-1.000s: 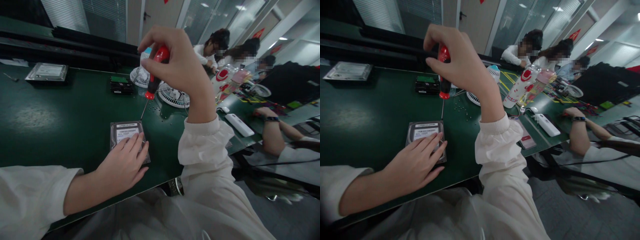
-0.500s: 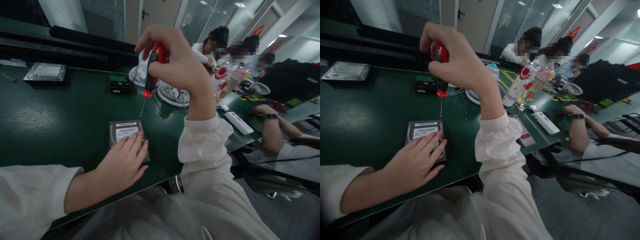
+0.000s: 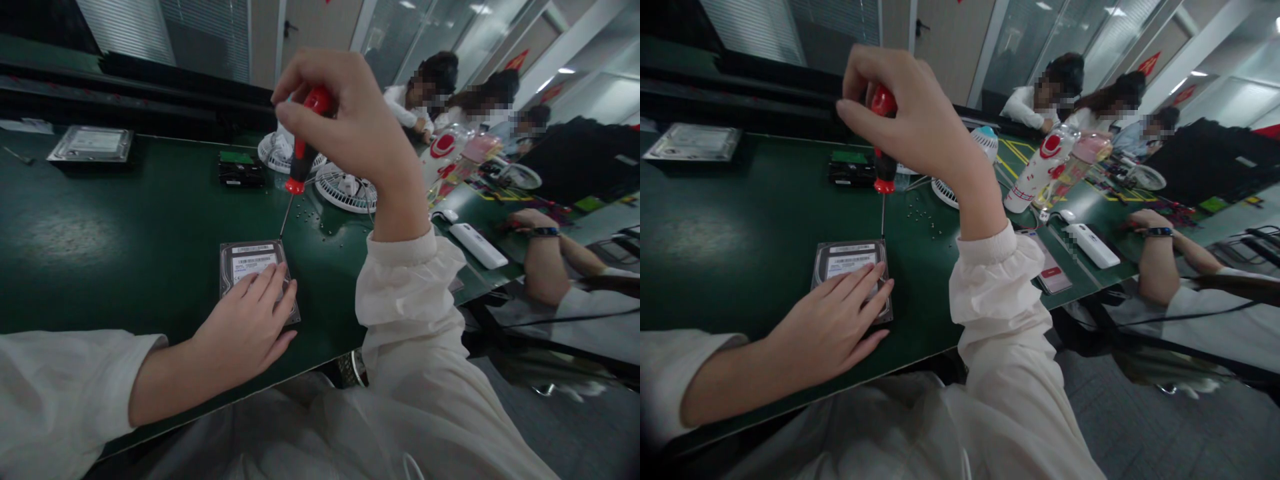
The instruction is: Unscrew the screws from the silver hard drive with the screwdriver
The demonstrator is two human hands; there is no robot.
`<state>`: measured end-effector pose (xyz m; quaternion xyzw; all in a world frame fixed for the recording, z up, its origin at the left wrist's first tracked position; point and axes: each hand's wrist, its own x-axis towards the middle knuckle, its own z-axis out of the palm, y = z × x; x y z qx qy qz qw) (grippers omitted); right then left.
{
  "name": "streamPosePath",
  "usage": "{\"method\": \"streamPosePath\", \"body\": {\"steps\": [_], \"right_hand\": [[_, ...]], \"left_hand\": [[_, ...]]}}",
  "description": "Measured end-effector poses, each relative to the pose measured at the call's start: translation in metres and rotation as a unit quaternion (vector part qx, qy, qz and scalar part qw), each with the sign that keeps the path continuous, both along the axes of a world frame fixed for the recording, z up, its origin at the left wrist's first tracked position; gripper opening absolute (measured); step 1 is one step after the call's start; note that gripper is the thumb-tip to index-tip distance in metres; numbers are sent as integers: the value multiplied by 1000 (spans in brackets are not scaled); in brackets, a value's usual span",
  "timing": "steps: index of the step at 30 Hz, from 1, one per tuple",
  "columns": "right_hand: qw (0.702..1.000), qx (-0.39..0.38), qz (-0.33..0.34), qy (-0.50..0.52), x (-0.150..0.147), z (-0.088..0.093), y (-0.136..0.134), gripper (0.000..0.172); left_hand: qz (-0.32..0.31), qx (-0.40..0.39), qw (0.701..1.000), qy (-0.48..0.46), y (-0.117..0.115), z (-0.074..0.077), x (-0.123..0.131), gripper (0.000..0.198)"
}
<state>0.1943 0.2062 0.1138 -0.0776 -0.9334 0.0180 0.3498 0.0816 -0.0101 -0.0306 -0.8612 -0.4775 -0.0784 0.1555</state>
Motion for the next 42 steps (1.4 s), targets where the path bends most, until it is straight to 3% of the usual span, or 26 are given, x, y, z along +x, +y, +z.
{"method": "streamPosePath", "body": {"steps": [2, 5, 9, 12, 16, 19, 22, 26, 29, 33, 35, 38, 42], "right_hand": [[999, 11, -10, 34, 1, -2, -2, 27], [1000, 5, -8, 22, 3, -5, -1, 14], [999, -20, 48, 2, 5, -3, 1, 30], [999, -18, 10, -30, 4, -1, -6, 21], [1000, 4, -5, 13, 5, -1, -15, 31], [1000, -3, -1, 6, 9, -1, -14, 21], [999, -22, 24, -25, 11, 0, -12, 32], [999, -20, 37, -1, 6, 0, -7, 29], [999, -2, 30, 11, 3, -1, -5, 48], [1000, 1, -7, 17, 5, 0, -9, 27], [1000, -18, 5, 22, 7, 0, -12, 19], [999, -44, 28, -9, 8, 1, -12, 24], [999, -17, 31, 1, 2, -2, 3, 25]], "left_hand": [[2, -2, 1000, 1, 0, 0, 0, 60], [3, -8, 1000, 2, 1, 1, 1, 60], [3, -8, 1000, 5, 2, 1, 1, 60], [2, -4, 1000, 6, 2, 0, 1, 60], [2, -6, 1000, 4, 1, 0, 1, 61], [2, -12, 1000, 2, 1, 1, 1, 60], [2, -11, 1000, -2, 1, 1, 0, 60], [1, -4, 1000, -1, 0, 0, 0, 60], [2, -1, 1000, 1, 0, 0, 1, 60], [4, -2, 1000, 6, 1, 1, 2, 61], [6, -6, 1000, 8, 1, 1, 2, 61], [7, -13, 1000, 5, 1, 1, 1, 61], [7, -22, 1000, 2, 1, 1, 1, 61]]}}
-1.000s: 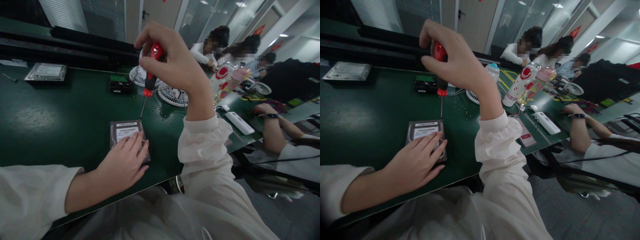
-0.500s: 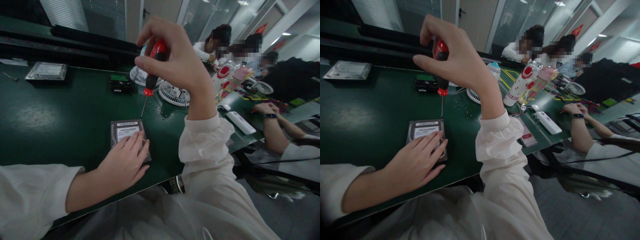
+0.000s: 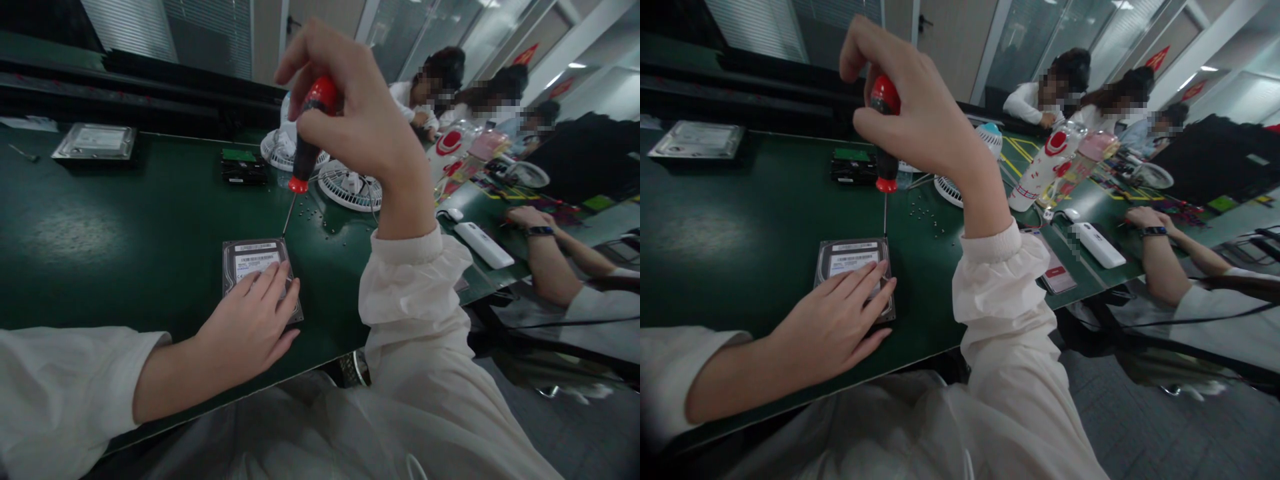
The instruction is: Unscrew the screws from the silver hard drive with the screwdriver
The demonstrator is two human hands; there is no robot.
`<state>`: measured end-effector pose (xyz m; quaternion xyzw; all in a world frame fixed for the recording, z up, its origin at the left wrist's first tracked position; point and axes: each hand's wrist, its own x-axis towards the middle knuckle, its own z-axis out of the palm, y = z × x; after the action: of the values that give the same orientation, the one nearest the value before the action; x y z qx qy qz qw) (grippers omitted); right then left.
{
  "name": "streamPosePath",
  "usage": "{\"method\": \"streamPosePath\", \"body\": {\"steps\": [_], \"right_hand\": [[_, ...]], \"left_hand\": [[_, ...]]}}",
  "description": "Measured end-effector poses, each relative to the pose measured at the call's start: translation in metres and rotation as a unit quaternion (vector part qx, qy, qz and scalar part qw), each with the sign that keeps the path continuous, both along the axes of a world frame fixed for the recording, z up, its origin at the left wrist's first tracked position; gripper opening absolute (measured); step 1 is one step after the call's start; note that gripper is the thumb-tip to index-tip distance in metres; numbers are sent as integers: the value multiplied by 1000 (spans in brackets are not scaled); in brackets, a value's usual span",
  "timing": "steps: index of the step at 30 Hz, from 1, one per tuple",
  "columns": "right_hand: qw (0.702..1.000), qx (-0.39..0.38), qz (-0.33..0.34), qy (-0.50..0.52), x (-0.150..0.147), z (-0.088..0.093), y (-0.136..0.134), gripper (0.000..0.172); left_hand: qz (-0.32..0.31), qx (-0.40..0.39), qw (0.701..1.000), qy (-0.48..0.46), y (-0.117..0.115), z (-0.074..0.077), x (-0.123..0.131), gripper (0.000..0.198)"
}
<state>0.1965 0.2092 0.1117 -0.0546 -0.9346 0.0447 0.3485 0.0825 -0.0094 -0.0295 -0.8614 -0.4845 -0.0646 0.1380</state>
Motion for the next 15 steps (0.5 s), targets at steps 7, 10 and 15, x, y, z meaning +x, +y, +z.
{"method": "streamPosePath", "body": {"steps": [7, 10, 15], "right_hand": [[999, 41, -14, -14, -1, -1, 7, 30], [999, 20, -28, 11, -1, 0, -2, 29], [1000, -11, 18, 23, 1, 0, -8, 32]], "left_hand": [[-3, 9, 1000, -4, 0, 0, 1, 60], [-4, 8, 1000, -7, 0, 1, 1, 61], [-4, 7, 1000, -7, 3, 0, -2, 60]]}}
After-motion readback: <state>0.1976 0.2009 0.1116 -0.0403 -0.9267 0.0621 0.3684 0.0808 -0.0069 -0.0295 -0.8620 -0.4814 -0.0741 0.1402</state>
